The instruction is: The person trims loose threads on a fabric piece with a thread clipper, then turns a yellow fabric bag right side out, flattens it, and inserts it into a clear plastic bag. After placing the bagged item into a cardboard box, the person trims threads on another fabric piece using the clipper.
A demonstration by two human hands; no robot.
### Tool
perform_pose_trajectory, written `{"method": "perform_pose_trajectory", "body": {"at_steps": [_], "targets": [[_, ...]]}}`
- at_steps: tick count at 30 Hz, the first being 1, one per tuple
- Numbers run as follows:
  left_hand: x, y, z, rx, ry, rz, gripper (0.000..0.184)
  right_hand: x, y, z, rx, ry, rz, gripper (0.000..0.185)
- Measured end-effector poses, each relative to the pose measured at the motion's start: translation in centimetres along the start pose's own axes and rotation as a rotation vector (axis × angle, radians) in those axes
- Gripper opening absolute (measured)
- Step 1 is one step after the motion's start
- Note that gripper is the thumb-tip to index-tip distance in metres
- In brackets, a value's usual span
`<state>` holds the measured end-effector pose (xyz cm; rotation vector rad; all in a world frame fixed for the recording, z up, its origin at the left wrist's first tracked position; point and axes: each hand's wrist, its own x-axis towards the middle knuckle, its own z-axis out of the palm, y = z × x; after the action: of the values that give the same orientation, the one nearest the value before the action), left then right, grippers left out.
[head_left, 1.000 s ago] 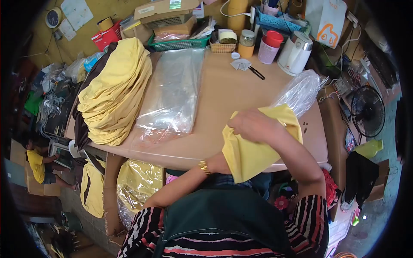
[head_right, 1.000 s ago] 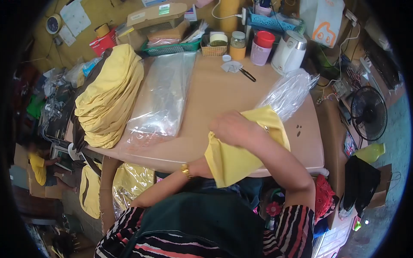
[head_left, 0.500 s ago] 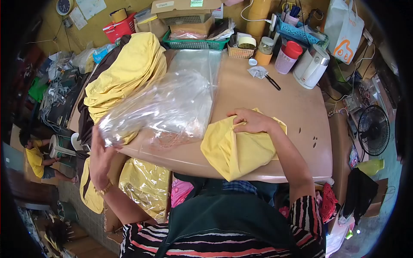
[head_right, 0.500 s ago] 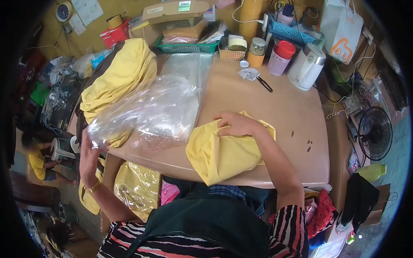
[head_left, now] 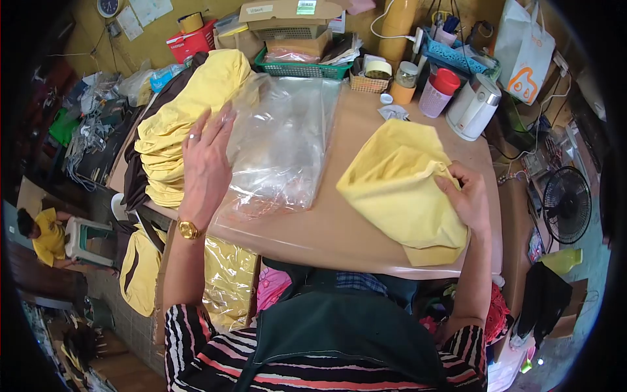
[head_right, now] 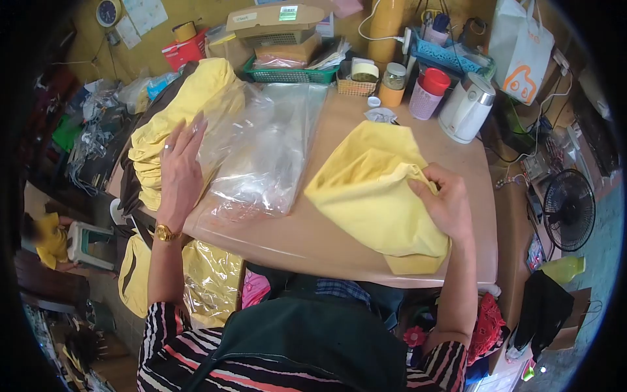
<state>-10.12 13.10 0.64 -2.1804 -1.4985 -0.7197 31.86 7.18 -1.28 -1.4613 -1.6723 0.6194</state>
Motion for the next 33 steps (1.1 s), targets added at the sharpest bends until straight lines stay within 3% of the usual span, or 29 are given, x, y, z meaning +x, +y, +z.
{"method": "perform_pose_trajectory", "body": {"at_steps": [2,4,5,7,10,16,18,20,21,22,23,24,26,30,33], "targets": [[1.7,1.8,-1.1,0.153,0.203,0.11,0.044,-1.0,-0.4,0.0,0.003,0.078,-0.024,0.014],[3.1,1.6,-1.1,0.087,0.298,0.207,0.045,-1.6,-0.6,0.9,0.098,0.299,-0.068,0.017],[3.8,1.5,-1.1,0.019,0.387,0.298,0.047,-1.7,-0.6,1.3,0.101,0.306,-0.07,0.017],[5.7,2.4,-1.4,0.025,0.388,0.336,0.046,-1.9,-0.4,2.4,0.313,0.494,-0.04,0.019],[7.0,5.9,-2.4,0.032,0.354,0.392,0.049,-2.1,-0.5,4.7,0.49,0.594,-0.018,0.018],[6.3,12.7,-2.6,-0.057,0.163,0.615,0.05,-1.2,-0.3,10.7,0.585,0.448,-0.045,0.013],[5.5,13.9,-2.5,-0.033,0.076,0.82,0.043,-0.1,0.5,13.1,0.647,0.417,-0.04,0.012],[4.2,14.6,-1.8,-0.11,0.06,0.846,0.041,0.9,0.9,14.7,0.95,0.284,-0.007,0.013],[3.5,14.8,-1.8,-0.106,-0.023,0.855,0.041,1.3,0.9,14.6,0.949,0.286,-0.006,0.013],[2.8,14.9,-1.9,-0.102,-0.107,0.862,0.041,1.6,0.8,14.5,0.878,0.306,0.134,0.015],[2.1,14.9,-2.2,-0.101,-0.107,0.863,0.041,1.9,0.8,14.5,0.804,0.325,0.27,0.017],[1.4,14.6,-2.6,-0.071,-0.108,0.859,0.038,2.2,0.8,14.3,0.806,0.325,0.27,0.017],[0.9,14.3,-2.5,-0.041,-0.107,0.85,0.036,2.5,0.9,13.8,1.179,0.332,0.261,0.022],[-0.2,14.5,1.0,-0.119,-0.092,0.812,0.042,2.4,0.8,16.6,0.959,0.285,0.007,0.028],[-1.3,17.5,1.8,-0.276,-0.1,0.846,0.049,4.2,7.6,17.6,0.207,-0.002,0.049,0.033]]}}
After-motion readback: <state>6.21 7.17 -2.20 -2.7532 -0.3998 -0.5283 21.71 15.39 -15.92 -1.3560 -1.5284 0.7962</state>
